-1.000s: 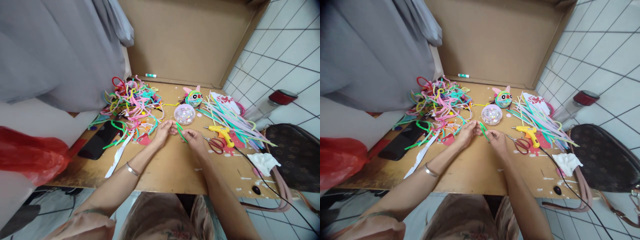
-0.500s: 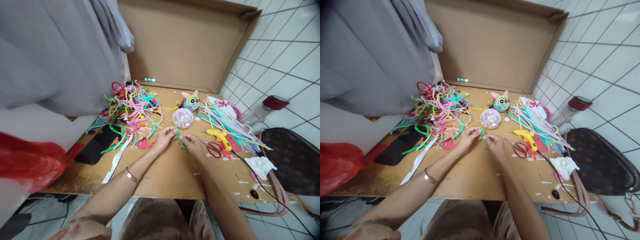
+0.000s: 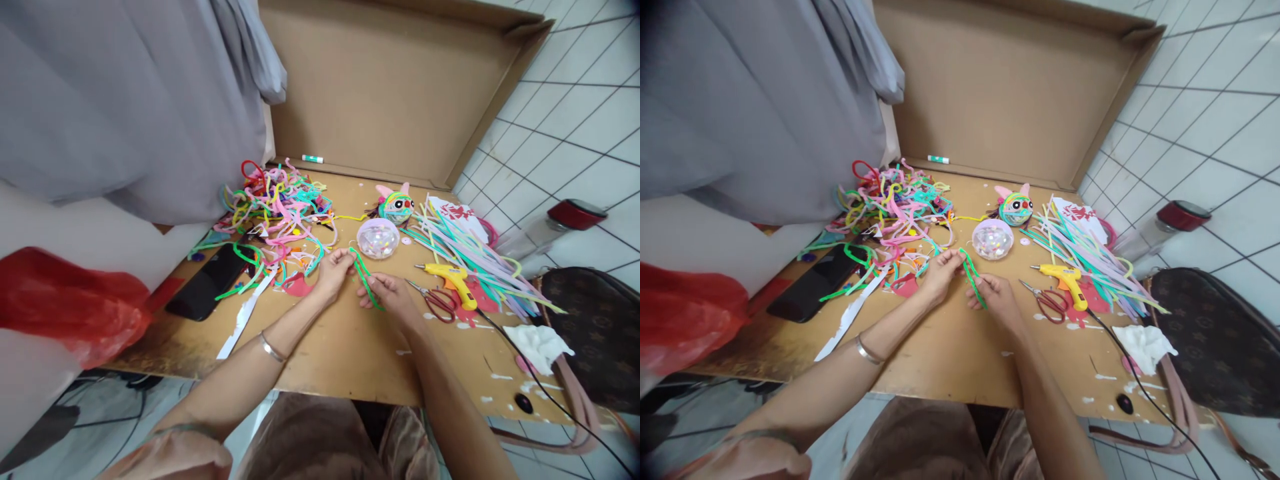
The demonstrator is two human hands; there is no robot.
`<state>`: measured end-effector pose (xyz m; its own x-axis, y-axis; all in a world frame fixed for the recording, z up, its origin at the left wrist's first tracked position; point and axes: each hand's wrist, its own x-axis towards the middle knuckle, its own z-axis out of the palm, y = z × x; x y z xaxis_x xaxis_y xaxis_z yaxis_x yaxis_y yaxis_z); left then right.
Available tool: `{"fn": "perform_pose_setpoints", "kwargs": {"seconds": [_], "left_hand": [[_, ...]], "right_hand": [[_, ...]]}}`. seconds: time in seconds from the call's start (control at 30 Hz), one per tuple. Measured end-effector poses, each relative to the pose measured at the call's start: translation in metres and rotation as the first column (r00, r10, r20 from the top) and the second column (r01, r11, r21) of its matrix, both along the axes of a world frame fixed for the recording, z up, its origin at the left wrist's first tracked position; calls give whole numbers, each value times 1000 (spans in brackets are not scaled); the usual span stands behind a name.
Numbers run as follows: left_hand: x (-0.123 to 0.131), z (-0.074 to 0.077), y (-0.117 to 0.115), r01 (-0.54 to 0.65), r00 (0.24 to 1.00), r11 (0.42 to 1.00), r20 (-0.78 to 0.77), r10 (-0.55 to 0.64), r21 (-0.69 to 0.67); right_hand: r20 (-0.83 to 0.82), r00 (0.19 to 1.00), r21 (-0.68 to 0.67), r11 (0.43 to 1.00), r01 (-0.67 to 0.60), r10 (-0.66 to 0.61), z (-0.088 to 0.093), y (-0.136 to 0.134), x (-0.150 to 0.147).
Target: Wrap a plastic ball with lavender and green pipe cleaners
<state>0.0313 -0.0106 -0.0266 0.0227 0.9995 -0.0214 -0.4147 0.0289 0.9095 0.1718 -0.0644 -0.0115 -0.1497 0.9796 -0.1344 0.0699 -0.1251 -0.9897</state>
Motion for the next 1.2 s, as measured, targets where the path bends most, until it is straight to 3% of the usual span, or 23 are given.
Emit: {"fn": "perform_pose_setpoints", "kwargs": {"seconds": [0.1, 0.2, 0.33, 0.43, 0.63, 0.83, 1.03, 1.2], "left_hand": [[1, 0, -1, 23, 999, 999, 26, -22, -41], [0, 1, -1, 53, 998, 997, 44, -51, -59], [-2, 3, -2, 123, 991, 990, 51, -120, -69], [-2, 5, -4, 219, 975, 974, 39, -217, -52], [-1, 9, -10, 356, 934, 934, -37, -356, 10], [0, 8, -13, 369, 924, 929, -123, -363, 34], [-2, 11, -13, 387, 917, 921, -122, -380, 37], [-11, 14, -7, 443, 881, 896, -173, -441, -25]], "right_hand": [[-46, 997, -58, 996, -67, 64, -1, -1, -4], [-35, 997, -17, 998, -67, 67, 1, -3, -7], [96, 989, 208, 974, 93, -115, 2, -1, -5], [63, 960, 299, 923, 243, -273, 1, 2, -2], [-36, 952, 275, 913, 302, -304, 2, 5, 0], [27, 942, 267, 911, 315, -334, 8, 6, 6], [64, 959, 198, 945, 260, -277, 7, 10, 18], [-66, 888, 237, 857, 457, -455, 3, 15, 30]]}}
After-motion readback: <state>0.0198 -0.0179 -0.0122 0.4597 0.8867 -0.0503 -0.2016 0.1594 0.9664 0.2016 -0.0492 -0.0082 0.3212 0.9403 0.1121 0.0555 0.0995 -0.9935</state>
